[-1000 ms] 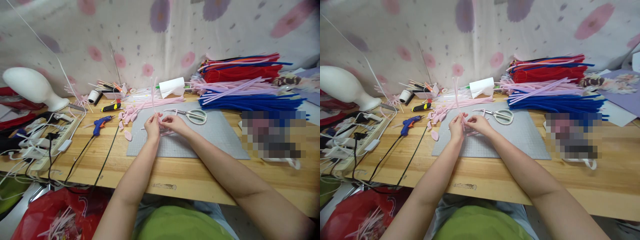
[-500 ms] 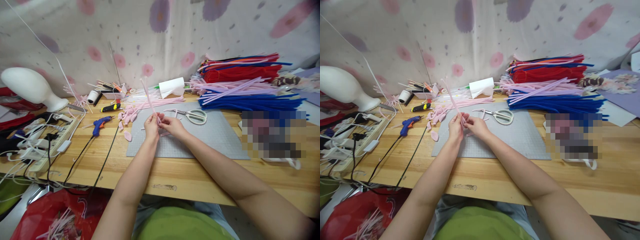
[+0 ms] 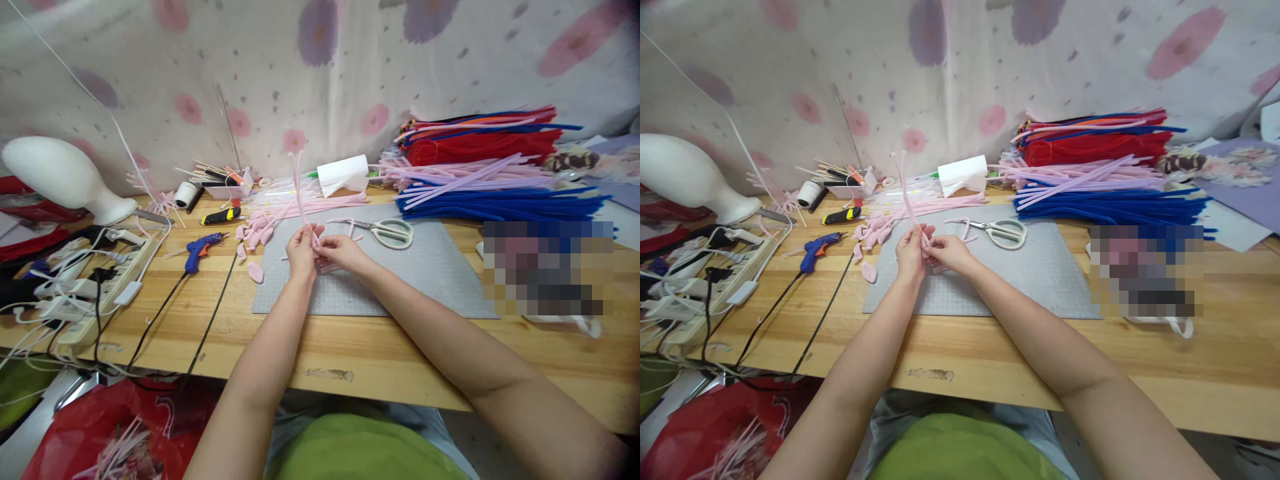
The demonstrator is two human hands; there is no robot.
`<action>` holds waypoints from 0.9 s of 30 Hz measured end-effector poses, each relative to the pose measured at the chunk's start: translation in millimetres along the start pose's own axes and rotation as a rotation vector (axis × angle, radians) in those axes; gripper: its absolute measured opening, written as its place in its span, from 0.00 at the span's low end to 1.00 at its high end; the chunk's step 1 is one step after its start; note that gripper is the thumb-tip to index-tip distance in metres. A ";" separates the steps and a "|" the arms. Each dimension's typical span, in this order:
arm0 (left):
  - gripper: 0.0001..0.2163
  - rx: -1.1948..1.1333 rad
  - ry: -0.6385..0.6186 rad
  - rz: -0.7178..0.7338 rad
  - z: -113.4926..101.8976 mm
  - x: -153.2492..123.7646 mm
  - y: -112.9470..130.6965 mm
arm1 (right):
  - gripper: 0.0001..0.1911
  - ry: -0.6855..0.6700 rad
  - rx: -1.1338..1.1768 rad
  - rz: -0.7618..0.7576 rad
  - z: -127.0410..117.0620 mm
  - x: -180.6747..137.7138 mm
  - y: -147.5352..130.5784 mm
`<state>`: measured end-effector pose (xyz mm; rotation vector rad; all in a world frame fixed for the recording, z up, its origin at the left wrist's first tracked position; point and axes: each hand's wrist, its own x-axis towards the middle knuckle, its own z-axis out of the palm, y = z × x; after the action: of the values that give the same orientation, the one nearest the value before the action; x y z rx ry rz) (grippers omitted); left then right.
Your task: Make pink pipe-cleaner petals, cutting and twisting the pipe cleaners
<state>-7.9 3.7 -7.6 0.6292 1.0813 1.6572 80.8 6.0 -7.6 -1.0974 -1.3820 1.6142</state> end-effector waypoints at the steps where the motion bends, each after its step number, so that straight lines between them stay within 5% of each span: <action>1: 0.16 0.002 0.012 -0.005 0.6 -0.9 -0.7 | 0.06 -0.003 -0.014 -0.007 -0.1 0.5 1.1; 4: 0.18 0.021 -0.017 -0.043 1.5 -3.3 -1.3 | 0.04 -0.003 -0.083 -0.038 -2.0 2.5 3.5; 11: 0.16 0.075 -0.360 -0.150 -4.1 -0.2 0.6 | 0.06 -0.003 -0.099 -0.032 -14.7 -0.2 -3.6; 16: 0.14 0.142 -0.343 -0.113 -9.2 2.8 -0.5 | 0.15 -0.133 -0.342 -0.038 -39.6 -3.7 -18.3; 18: 0.13 0.139 -0.339 -0.106 -9.3 2.2 -0.9 | 0.18 -0.019 -0.389 -0.062 -53.7 -3.3 -25.7; 21: 0.12 0.155 -0.434 -0.155 -7.6 -0.9 -2.3 | 0.20 0.124 -0.292 -0.156 -65.5 -1.1 -30.7; 25: 0.11 0.178 -0.582 -0.205 -5.5 -5.1 -5.7 | 0.17 0.010 -0.178 -0.164 -56.9 2.8 -24.1; 27: 0.11 0.170 -0.617 -0.223 -4.5 -6.5 -6.7 | 0.15 0.055 -0.120 -0.159 -48.9 4.4 -19.7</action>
<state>-6.2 -3.4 -15.0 1.0098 0.8016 1.0746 124.7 30.7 8.5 -1.0641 -1.5058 1.3937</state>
